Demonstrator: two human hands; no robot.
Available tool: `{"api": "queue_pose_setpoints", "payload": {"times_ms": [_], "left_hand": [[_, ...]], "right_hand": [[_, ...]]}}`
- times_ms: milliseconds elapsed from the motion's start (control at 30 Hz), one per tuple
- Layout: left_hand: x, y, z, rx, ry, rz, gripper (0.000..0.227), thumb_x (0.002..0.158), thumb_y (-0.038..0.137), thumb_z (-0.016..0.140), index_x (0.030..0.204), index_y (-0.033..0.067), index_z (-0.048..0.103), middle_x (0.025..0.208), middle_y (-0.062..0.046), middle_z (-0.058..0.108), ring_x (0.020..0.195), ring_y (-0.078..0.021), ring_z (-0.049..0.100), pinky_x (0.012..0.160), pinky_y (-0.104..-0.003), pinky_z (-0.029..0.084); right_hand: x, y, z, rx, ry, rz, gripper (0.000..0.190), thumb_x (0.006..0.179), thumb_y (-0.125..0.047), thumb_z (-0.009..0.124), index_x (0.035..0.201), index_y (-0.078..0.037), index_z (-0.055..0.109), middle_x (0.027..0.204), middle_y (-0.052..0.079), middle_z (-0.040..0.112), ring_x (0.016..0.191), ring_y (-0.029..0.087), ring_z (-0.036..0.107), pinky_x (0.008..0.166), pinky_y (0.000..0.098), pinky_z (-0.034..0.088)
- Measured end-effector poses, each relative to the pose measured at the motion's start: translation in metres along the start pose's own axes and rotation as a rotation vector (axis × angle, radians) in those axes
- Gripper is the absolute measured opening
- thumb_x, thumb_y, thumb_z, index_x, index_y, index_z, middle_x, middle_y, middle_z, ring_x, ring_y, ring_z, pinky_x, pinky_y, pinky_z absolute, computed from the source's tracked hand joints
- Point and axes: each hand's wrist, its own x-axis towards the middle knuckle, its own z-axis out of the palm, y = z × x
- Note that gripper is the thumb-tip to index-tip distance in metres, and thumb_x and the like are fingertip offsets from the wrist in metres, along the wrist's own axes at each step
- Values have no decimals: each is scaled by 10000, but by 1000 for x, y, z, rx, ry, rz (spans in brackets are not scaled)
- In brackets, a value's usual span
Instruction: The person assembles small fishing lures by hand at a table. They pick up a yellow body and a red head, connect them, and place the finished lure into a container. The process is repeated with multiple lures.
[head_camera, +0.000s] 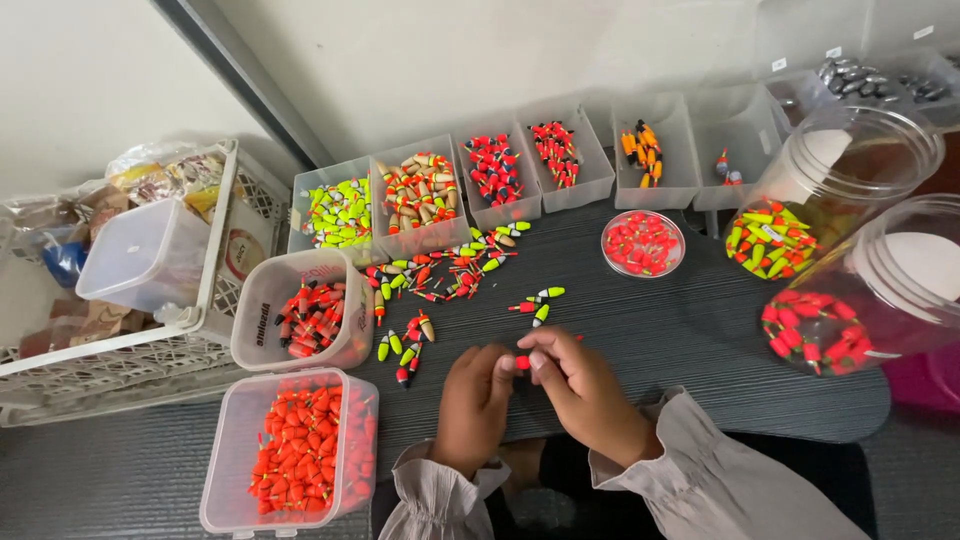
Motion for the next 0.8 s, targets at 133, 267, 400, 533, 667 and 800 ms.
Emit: {"api": "queue_pose_setpoints", "payload": {"times_ms": [133,267,400,533,667,800], "left_hand": [[-2,-7,1,4,-10,-6,311,1040,330,479,828,142,606,731,-14,576,717,-202,530,653,-363,408],[-3,-5,1,78,-21,70,147,995,233,547,967,127,645,849,-40,648,805,-253,602,723,-379,435],[-4,-4,2,36,31,21,284,996,372,553,1022,104,640,966,-21,690,873,-213,621,760,-356,480],[-4,-4,0,66,47,86,365,1058,358,407,870,126,615,712,-20,592,692,-238,545,655,-393,410],[-2,-8,2,111,16,115,229,1021,256,499,916,127,656,782,-39,660,752,-271,594,678,-402,419],[-4,-10,3,114,3,83,159,968,226,565,1030,132,678,916,-45,716,868,-286,638,763,-408,446]], "right_hand": [[2,4,-1,28,-33,26,231,987,-162,505,1175,-121,631,985,11,721,781,127,700,747,277,544],[3,8,0,31,-18,104,224,992,-186,494,1147,-147,652,895,6,702,751,124,669,757,277,524],[2,3,2,75,26,62,246,1007,-222,486,1141,-104,655,986,23,714,833,126,691,764,275,553],[0,5,5,52,41,62,234,992,-207,502,1155,-129,650,983,16,698,745,126,679,701,277,566],[3,11,4,40,-24,151,236,987,-190,497,1160,-142,650,918,13,703,746,126,660,730,275,522],[4,20,7,134,-24,183,230,993,-182,501,1156,-118,649,907,20,687,745,119,611,728,268,503]]}}
